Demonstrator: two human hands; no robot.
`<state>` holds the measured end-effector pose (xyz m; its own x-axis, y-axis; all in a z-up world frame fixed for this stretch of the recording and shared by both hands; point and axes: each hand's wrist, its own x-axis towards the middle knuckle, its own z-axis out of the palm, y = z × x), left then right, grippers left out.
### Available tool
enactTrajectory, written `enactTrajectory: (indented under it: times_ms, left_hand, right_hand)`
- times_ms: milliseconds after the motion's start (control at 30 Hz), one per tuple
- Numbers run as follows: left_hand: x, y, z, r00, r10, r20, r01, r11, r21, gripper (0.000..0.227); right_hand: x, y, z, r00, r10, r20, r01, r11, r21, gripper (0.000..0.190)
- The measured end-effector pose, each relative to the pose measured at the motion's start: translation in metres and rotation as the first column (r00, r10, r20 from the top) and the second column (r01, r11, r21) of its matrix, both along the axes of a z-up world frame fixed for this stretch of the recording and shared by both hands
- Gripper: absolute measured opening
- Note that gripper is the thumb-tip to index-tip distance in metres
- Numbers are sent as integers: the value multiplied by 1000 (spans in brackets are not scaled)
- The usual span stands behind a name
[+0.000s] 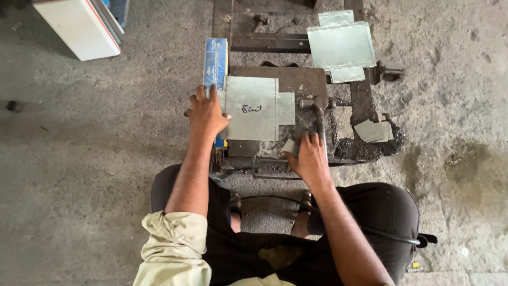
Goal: The person sits on the floor and uses a hammer to flatten and align a small metal sheet on a workbench. They then use a handheld welding tool to join the metal pieces, creating bright sparks. The person repeatedly hammers the welded areas to smooth them out.
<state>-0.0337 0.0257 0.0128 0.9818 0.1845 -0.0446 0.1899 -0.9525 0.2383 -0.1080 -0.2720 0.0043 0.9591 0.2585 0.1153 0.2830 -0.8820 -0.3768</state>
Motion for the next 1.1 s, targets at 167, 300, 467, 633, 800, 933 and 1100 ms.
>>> enactTrajectory:
  times_ms: [167,300,467,633,800,933,1100]
  left_hand:
    - [3,-30,21,995,-99,-33,97,993,-68,102]
    - [3,-18,19,956,183,-228,-200,979,-50,107]
    - [2,-13,7,960,216,-178,-218,976,6,107]
    - [10,-6,-8,979,176,-104,-182,982,-56,104]
    - [21,11,-12,960,268,-85,-279,867,-412,114]
    - [10,4,-5,974,129,-187,-188,920,-344,139]
    - [9,-2,15,954,85,-287,-142,973,-184,135]
  right_hand:
    - [9,5,-5,990,-18,-140,56,960,273,38]
    - [12,11,-6,998,-51,42,32,926,376,33]
    - [29,16,-14,978,-65,199,-10,934,356,34]
    - [39,18,-36,993,-13,120,-6,987,160,42]
    - [33,17,-35,983,24,184,-42,994,97,41]
    - [19,20,-19,999,-34,-1,33,984,175,40]
    - [3,13,-1,998,15,62,-29,975,222,37]
